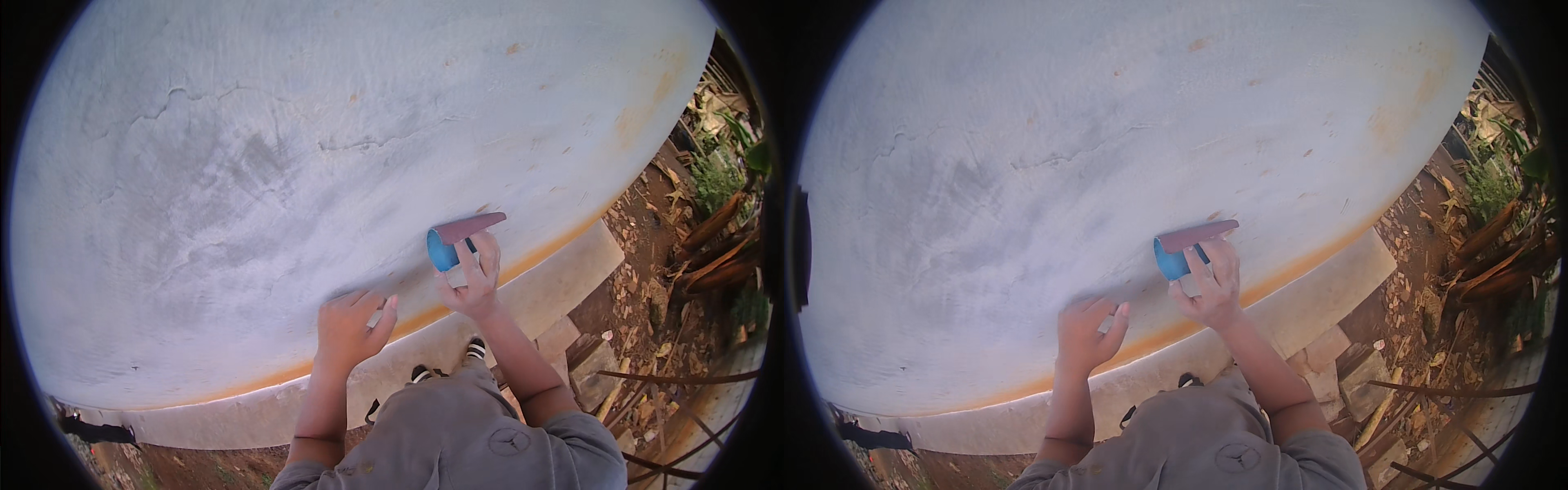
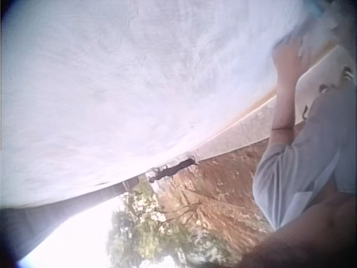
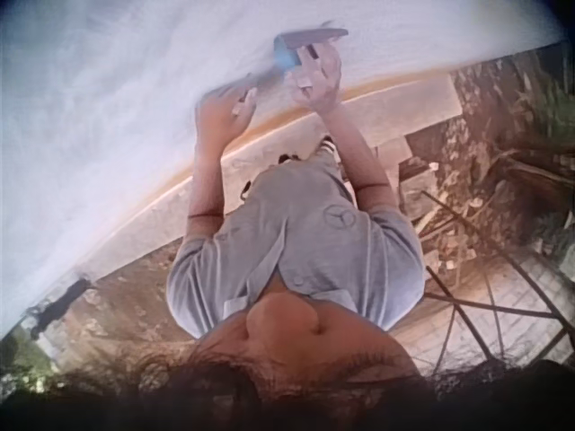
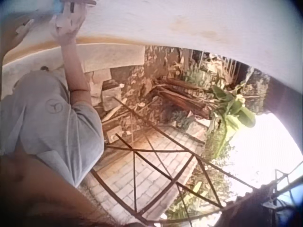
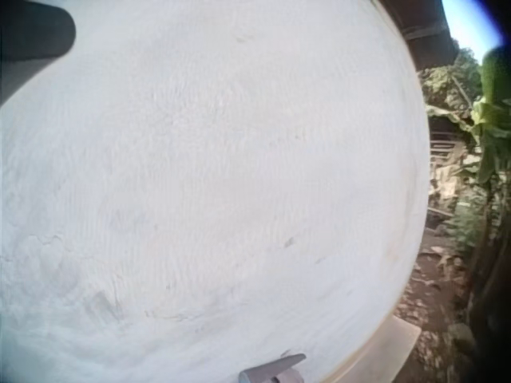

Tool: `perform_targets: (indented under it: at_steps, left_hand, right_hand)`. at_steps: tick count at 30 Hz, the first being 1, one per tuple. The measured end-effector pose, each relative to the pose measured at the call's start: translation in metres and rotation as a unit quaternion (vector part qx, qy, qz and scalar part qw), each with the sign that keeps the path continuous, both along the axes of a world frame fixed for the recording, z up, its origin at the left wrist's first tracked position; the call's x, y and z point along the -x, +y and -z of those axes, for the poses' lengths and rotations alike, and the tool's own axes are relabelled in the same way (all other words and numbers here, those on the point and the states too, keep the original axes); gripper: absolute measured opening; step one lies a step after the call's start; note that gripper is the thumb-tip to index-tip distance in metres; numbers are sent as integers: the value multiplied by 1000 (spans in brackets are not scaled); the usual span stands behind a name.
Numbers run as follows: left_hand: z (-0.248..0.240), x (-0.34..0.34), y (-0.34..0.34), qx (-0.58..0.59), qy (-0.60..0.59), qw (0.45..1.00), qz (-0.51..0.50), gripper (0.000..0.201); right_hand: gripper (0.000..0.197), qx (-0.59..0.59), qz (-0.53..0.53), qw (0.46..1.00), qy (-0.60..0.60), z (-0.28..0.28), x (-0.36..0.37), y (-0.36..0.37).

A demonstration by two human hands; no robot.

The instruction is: The person sands the surface of a large white cylindrical tank using a piece of sandpaper by hand, moving the paper across different areas of the exterior.

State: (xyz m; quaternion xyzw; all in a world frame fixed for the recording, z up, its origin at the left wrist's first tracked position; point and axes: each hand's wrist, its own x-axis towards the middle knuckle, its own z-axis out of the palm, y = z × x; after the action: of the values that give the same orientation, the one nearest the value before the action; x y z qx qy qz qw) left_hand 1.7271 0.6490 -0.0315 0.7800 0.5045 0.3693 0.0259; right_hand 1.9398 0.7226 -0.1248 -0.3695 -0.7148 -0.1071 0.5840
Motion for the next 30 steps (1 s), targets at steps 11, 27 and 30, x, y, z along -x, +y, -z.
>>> perform_targets:
  at_steps: [11, 27, 30]
  left_hand:
    - [-17, 58, 5, -257, 47, 965, 36, 30]
    - [19, 64, 29, -428, 12, 904, 17, 40]
    - [6, 63, 23, -402, 14, 915, 30, 40]
  right_hand:
    - [45, -68, 66, 995, 24, -34, 3, 19]
    - [37, -68, 110, 990, 60, -60, 58, 21]
    - [37, -92, 99, 990, 45, -47, 60, 20]
